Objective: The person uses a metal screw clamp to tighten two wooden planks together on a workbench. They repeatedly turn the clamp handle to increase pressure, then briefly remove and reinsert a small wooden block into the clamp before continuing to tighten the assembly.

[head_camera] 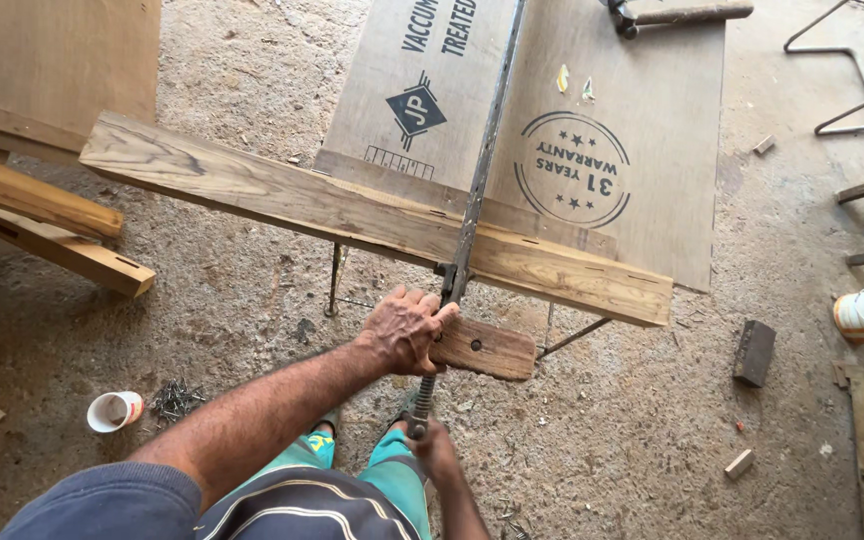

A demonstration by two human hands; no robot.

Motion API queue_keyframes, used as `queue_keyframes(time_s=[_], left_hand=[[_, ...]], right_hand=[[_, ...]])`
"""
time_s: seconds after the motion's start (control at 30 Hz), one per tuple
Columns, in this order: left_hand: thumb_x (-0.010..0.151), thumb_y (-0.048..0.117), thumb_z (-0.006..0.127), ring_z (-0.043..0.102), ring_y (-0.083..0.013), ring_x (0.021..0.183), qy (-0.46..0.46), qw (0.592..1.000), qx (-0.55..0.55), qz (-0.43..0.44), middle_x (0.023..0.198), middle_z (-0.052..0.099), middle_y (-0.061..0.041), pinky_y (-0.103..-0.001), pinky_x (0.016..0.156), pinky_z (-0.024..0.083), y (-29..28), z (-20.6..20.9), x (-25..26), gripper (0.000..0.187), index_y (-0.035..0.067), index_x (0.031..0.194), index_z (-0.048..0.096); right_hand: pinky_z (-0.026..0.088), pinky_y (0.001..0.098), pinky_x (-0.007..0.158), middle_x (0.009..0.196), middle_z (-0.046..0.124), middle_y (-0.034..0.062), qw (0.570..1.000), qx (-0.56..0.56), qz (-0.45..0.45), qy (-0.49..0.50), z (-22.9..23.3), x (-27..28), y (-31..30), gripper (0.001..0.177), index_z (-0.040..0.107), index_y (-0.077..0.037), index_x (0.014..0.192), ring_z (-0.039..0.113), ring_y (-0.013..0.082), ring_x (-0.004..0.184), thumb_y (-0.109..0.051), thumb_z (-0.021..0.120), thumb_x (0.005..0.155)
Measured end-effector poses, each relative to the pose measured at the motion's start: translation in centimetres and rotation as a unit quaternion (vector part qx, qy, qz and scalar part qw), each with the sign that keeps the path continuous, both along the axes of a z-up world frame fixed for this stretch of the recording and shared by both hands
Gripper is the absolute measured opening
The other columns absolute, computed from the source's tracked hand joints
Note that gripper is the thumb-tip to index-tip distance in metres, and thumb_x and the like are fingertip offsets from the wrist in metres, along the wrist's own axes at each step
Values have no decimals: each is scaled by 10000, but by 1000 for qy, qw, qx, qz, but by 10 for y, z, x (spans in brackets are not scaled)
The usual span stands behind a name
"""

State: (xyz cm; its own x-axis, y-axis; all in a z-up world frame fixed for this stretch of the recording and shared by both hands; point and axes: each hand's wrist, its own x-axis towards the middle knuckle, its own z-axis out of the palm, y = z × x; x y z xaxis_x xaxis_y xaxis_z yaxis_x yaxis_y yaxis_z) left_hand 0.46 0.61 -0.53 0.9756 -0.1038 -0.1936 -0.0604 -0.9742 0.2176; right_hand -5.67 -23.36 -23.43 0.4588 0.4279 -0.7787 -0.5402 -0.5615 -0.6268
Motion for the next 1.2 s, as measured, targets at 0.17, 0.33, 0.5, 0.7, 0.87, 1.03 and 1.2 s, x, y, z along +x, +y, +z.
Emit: queue_keyframes(time_s=[0.17, 0.33, 0.5, 0.7, 0.87, 1.03, 1.2], left_hand=[[699, 701, 818, 600, -256, 1001, 27, 1000, 6, 2, 1061, 612, -109, -421, 856, 472, -2, 1, 0, 935, 126, 1365, 504], [721, 648, 828, 598, -260, 1011, 27, 1000, 15, 2, 1073, 604, -118, -414, 839, 480, -4, -2, -1, 956, 111, 1421, 463], [696, 532, 856, 592, -271, 1053, -18, 1000, 25, 4, 1092, 598, -113, -420, 869, 467, -5, -2, -4, 911, 108, 1405, 473], [710, 500, 845, 589, -267, 1072, -5, 1000, 20, 10, 1089, 595, -106, -430, 894, 453, -5, -1, -3, 852, 136, 1393, 489], [683, 473, 843, 587, -270, 1077, -29, 1000, 4, 10, 1093, 597, -107, -422, 903, 446, -5, -1, -3, 865, 131, 1399, 497], [692, 485, 834, 578, -264, 1078, -13, 1000, 6, 10, 1108, 594, -107, -419, 911, 440, -4, -2, -3, 875, 133, 1413, 484], [771, 502, 797, 585, -248, 1047, 64, 997, 31, 2, 1117, 588, -113, -396, 886, 463, -5, -1, 0, 882, 132, 1485, 435]], right_hand=[[562, 383, 1025, 1448, 616, 190, 997, -4, 35, -62, -14, -17, 15, 687, 445, -99, 1539, 656, 260, 1162, -50, 695, 901], [529, 437, 1060, 1517, 538, 144, 1000, -21, 6, -4, 0, -15, 17, 693, 468, -156, 1523, 586, 269, 1295, -152, 757, 893], [565, 484, 1040, 1472, 559, 149, 998, -16, -35, 43, 4, -23, 29, 702, 442, -244, 1532, 604, 301, 1285, -242, 773, 913], [564, 403, 889, 1377, 660, 52, 962, 119, -155, 192, -14, -45, 52, 490, 587, -236, 1416, 657, 226, 1221, -288, 711, 945], [579, 393, 795, 1245, 675, 72, 921, 171, -235, 261, -22, -51, 58, 372, 638, -203, 1349, 696, 219, 1061, -315, 678, 997], [609, 383, 754, 1153, 717, 118, 903, 191, -265, 278, -14, -53, 63, 387, 636, -140, 1335, 720, 221, 1000, -360, 638, 1016], [647, 353, 690, 1123, 735, 75, 977, 8, -189, 102, -6, -46, 62, 350, 652, -187, 1301, 760, 199, 902, -338, 561, 999]])
